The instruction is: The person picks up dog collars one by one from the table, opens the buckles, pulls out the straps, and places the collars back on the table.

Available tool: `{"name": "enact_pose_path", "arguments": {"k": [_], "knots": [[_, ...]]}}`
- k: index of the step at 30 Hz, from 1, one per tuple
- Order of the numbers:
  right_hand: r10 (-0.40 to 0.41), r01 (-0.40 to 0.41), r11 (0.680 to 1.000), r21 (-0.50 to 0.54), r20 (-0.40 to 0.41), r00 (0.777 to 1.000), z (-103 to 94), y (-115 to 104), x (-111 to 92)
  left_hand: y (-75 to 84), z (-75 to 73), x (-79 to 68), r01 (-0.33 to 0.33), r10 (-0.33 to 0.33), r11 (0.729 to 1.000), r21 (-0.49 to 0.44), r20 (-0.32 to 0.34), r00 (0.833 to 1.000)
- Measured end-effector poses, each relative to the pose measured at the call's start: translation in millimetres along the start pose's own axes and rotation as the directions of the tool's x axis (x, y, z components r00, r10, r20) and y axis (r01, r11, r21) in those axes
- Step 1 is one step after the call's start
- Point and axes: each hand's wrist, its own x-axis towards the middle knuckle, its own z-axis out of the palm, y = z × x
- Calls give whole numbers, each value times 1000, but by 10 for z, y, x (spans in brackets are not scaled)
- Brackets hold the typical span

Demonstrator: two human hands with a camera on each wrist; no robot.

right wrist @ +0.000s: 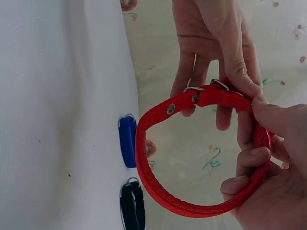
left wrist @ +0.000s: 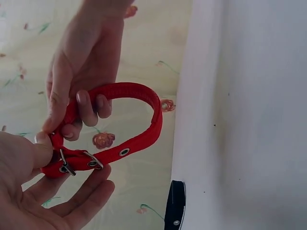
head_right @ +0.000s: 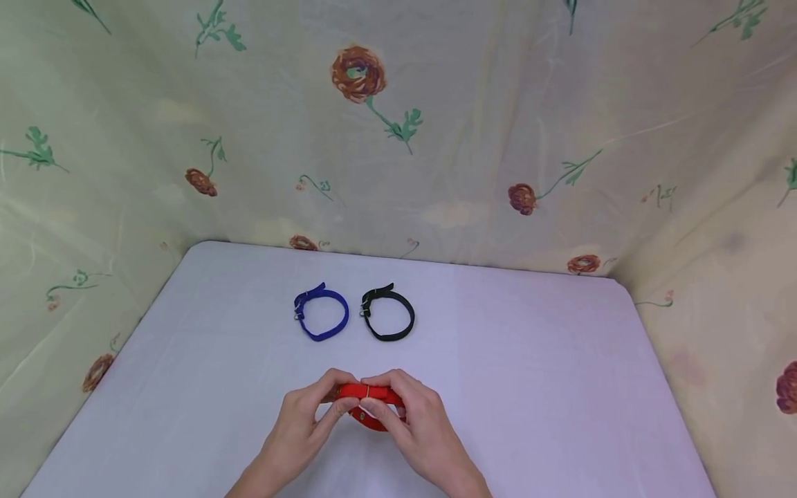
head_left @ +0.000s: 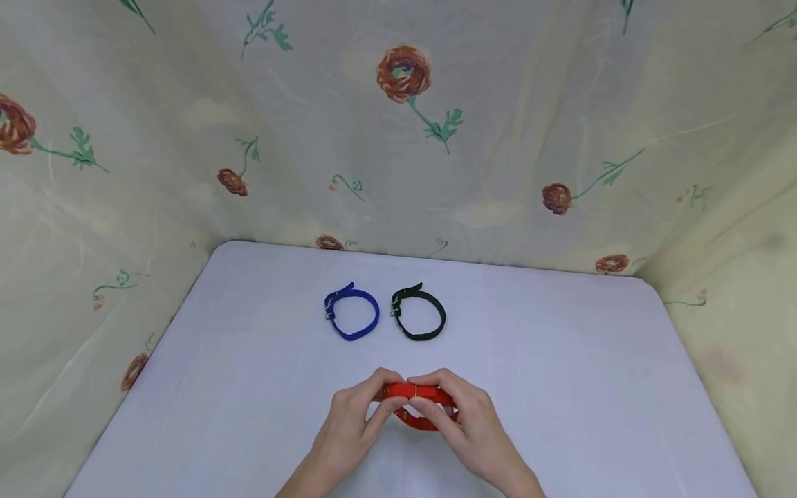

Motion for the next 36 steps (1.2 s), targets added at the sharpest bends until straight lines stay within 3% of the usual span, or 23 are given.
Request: {"name": "enact_pose_path", "arguments": {"k": [9,16,23,26,29,36], "knots": [[17,-17,1000,21,-17,1000,3,-1,13,24,3,-1,98,-101,991,-87,-29,994],[57,-56,998,34,-41,998,-16,-19,7,20,-15,-10,158,-158,971,-181,15,987],[56,-54,997,52,-52,997,-15,-31,7,-14,-49,-32,239,-223,911,-335,87,971],[19,-17,999,34,-61,998,-24,-29,9,-15,-65,-40,261,-233,900,-350,120,965],[-37,37,999,6,-68,997,-38,-20,7,7,-80,-37,259,-220,909,-327,150,964],[-87,86,996,-20,-53,995,-34,-69,-5,24,-18,-40,103,-88,977,-184,86,992]]}}
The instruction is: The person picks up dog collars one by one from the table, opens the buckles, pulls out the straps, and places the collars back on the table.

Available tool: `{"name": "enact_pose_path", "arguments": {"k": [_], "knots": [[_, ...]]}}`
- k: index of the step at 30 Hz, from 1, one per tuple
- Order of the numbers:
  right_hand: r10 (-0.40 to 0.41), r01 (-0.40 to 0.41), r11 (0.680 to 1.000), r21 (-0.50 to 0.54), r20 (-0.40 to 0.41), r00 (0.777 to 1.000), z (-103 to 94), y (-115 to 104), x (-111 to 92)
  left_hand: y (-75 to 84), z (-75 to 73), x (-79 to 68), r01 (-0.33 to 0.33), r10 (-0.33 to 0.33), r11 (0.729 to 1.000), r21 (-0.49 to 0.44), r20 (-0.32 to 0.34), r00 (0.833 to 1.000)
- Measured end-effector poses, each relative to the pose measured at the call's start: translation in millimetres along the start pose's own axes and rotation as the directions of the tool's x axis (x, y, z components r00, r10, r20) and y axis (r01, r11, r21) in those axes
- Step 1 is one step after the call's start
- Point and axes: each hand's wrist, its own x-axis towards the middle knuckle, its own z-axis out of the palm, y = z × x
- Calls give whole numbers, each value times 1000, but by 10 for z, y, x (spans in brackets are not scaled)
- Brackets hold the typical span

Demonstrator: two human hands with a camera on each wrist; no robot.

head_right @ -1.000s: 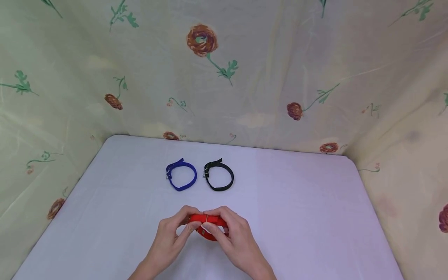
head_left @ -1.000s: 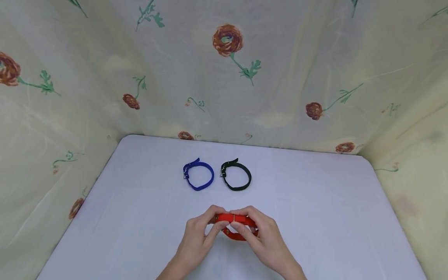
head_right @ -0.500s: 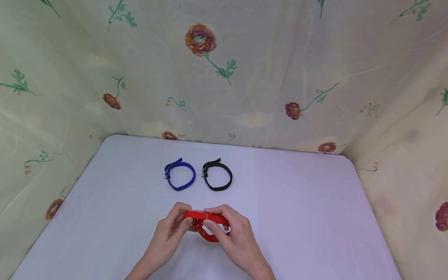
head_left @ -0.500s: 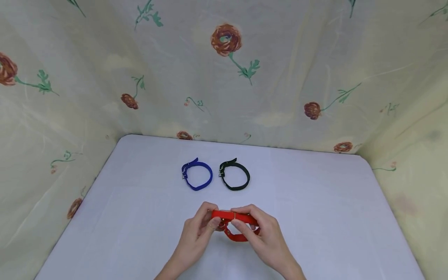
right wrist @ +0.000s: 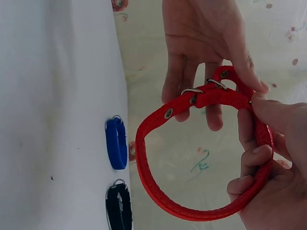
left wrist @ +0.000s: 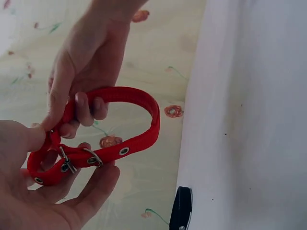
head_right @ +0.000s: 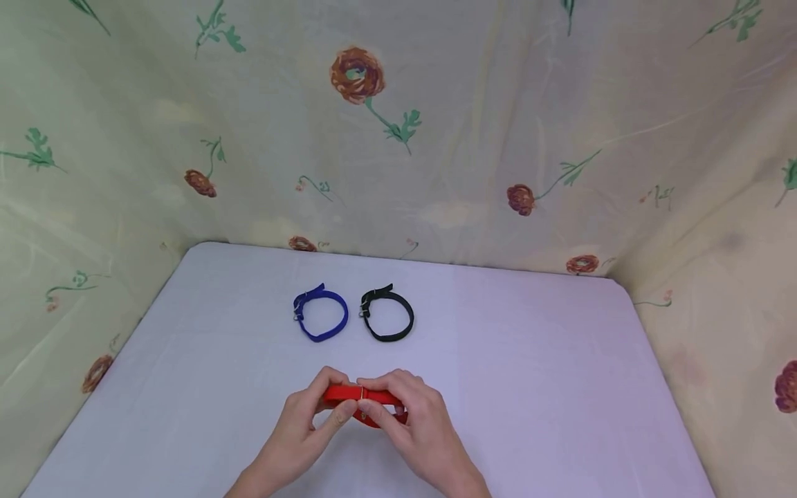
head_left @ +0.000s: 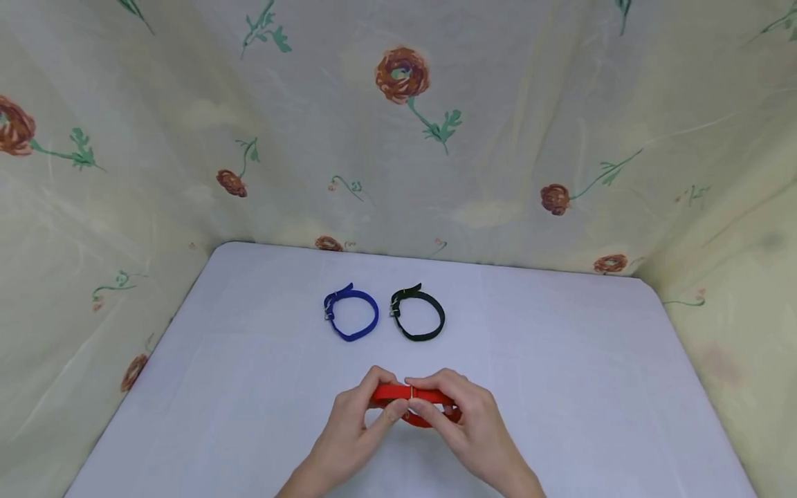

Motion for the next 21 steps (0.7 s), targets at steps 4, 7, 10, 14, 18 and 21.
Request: {"name": "enact_pose_path", "arguments": {"k": [4,7,10,14,18,21], "knots": [[-60,60,998,-2,-21,998,7,-35,-12,6,24,-24,-35,37,998,58,-35,999],[-71,71,998,-1,-23,997,9,-44,-15,6,37,-30,-34,37,998,61,-48,998],[-54,54,999,5,-17,998,8,-46,-15,3,47,-24,-15,18,999,42,-53,998],[-52,52,999,17,-12,999,7,-39,-16,-2,54,-16,-22,25,999,38,-67,997],[-31,31,999,32,-5,1000,11,-24,-19,-8,49,-9,-32,34,999,43,-69,997],[0,0,999,40,3,1000,14,-20,-22,-8,31,-3,13,-12,1000,4,-47,999]]}}
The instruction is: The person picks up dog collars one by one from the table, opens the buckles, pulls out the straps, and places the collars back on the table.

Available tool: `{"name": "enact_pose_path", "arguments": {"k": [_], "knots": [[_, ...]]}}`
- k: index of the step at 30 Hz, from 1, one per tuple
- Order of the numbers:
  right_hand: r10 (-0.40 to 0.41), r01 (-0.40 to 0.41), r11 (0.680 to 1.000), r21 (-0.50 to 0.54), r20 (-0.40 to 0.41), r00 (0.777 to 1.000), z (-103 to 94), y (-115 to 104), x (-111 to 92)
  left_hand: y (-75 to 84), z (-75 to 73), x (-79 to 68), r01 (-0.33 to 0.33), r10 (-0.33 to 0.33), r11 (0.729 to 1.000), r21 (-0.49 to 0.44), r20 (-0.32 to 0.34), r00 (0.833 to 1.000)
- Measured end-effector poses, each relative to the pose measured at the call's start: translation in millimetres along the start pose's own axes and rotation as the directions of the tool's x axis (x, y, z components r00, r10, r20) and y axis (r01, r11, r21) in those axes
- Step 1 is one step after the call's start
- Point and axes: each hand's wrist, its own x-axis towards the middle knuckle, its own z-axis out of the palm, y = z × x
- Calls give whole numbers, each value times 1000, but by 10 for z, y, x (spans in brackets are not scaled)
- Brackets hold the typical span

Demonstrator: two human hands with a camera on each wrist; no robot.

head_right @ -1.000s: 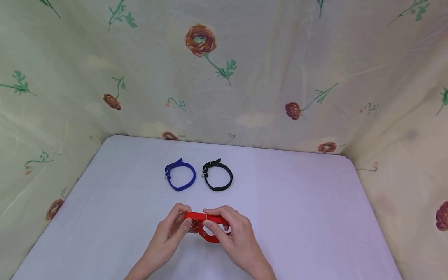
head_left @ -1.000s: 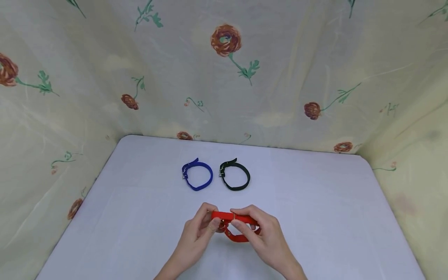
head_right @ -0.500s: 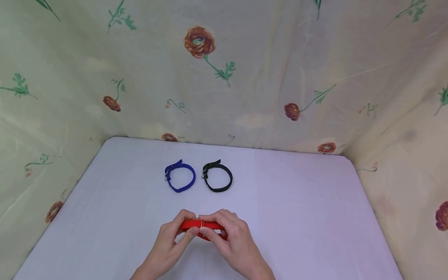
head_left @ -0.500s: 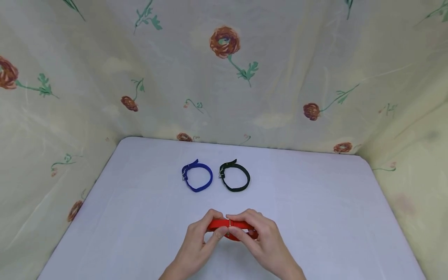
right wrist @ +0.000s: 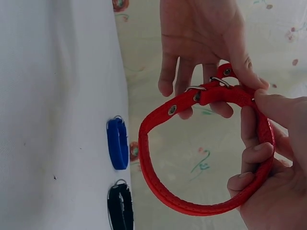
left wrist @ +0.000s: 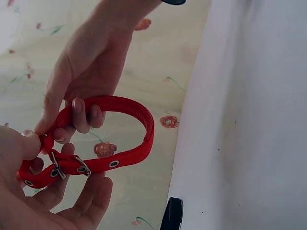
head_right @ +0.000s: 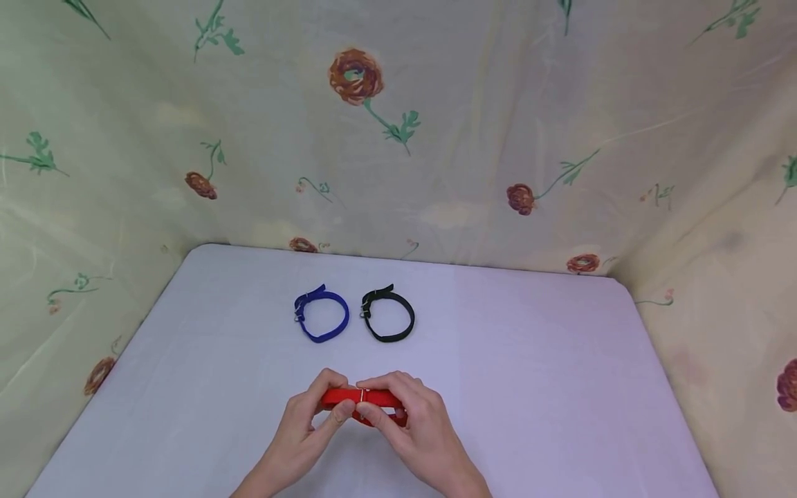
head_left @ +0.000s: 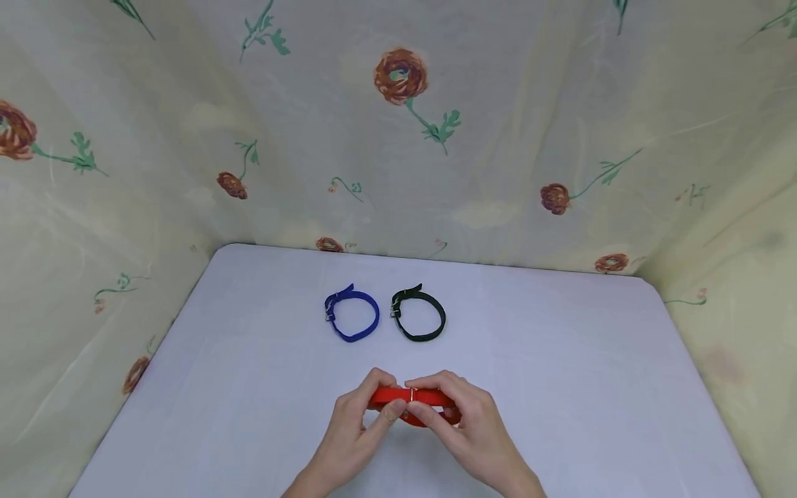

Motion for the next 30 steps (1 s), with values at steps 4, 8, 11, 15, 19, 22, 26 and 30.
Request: {"name": "enact_pose_path", "arguments": {"k": [4,8,11,15,19,22,26,30], "knots": [[85,-85,996,9,12,996,2,-11,3,8,-47,2,100,-96,987,-124,32,995],[143,-143,989,41,11,990,-4,-18,5,17,-89,6,136,-127,973,-187,56,990],[147,-147,987,71,6,989,-8,-20,7,18,-95,7,133,-122,974,-182,74,990],[170,-171,980,100,19,985,-14,-28,10,15,-75,1,140,-132,974,-177,54,990],[248,-250,954,167,33,968,-31,-44,11,9,-35,-9,127,-124,976,-176,26,992],[322,-326,910,256,57,945,-35,-65,18,7,-10,-23,118,-117,975,-187,17,993],[366,-382,850,362,115,924,-26,-97,33,8,-4,-45,126,-131,969,-214,-9,991],[350,-379,856,353,145,925,-9,-115,38,16,-33,-67,121,-140,954,-275,-51,989]]}}
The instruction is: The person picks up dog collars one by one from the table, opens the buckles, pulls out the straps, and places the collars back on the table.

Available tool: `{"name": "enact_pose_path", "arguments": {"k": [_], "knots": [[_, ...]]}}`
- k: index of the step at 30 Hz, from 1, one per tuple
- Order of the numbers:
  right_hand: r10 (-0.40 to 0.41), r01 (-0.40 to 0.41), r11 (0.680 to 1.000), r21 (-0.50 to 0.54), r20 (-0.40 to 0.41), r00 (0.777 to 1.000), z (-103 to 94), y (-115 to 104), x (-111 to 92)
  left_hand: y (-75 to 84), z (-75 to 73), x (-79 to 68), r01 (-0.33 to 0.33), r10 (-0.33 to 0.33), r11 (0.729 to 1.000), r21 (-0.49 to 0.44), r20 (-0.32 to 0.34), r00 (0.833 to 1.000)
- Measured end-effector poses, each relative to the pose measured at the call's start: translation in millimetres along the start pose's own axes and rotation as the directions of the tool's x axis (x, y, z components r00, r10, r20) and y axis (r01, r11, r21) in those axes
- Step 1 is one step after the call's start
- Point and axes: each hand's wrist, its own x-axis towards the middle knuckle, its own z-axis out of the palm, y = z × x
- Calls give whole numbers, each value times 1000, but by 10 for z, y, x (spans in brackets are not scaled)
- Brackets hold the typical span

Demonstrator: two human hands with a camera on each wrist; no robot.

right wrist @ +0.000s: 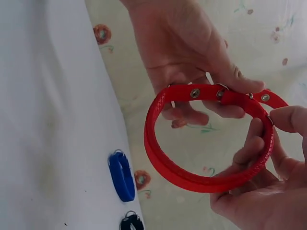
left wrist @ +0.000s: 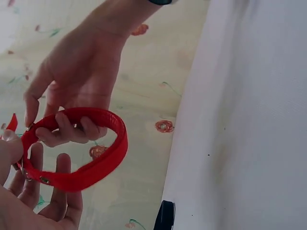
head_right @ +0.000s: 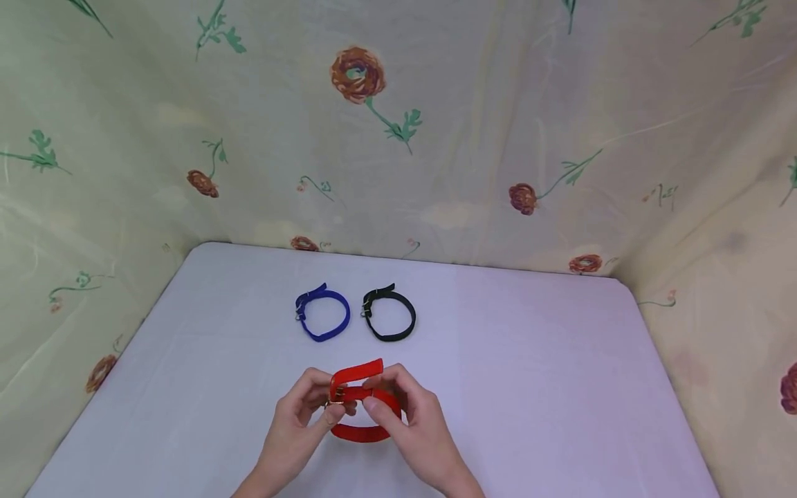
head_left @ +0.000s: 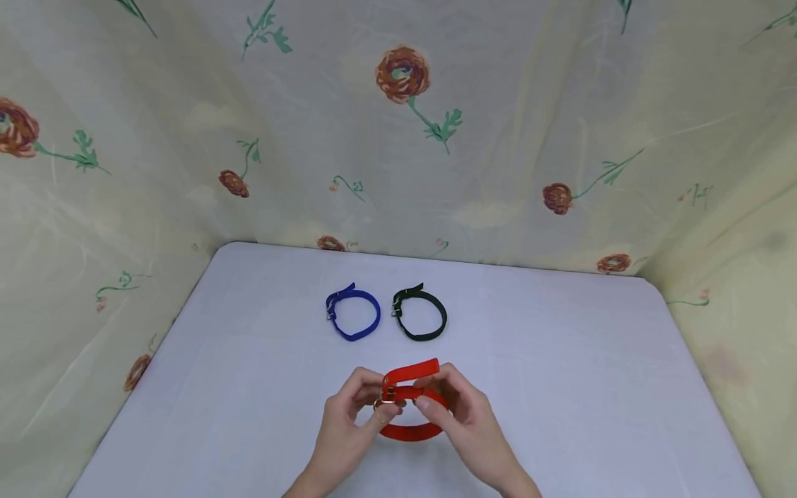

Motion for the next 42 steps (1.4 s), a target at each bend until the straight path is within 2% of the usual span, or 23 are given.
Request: {"name": "enact_pose_path", "arguments": {"k": [5,10,15,20,27,34,38,42], "knots": [[-97,92,980,-176,-21,995,50,21,2,12,-39,-12,25,-26,998,-65,-21,999],[-123,104,960,-260,-59,991,106,42,9,21,-29,-10,53,-56,996,-66,-51,997],[-105,76,956,-284,-89,990,121,47,16,15,-16,-4,33,-34,999,-8,-82,996],[-73,45,956,-291,-87,994,135,43,14,4,-10,-1,-6,17,992,125,-94,995],[-30,17,963,-270,-42,999,176,35,17,-9,0,-15,-104,121,943,317,-32,992],[-19,12,954,-299,-21,1000,212,46,10,-9,-5,-42,-184,207,858,480,6,978],[5,-9,954,-298,-16,1000,214,44,14,-11,4,-44,-201,227,839,506,12,974],[10,-17,959,-283,-25,1000,204,44,13,-19,17,-41,-215,245,834,508,7,969]]}}
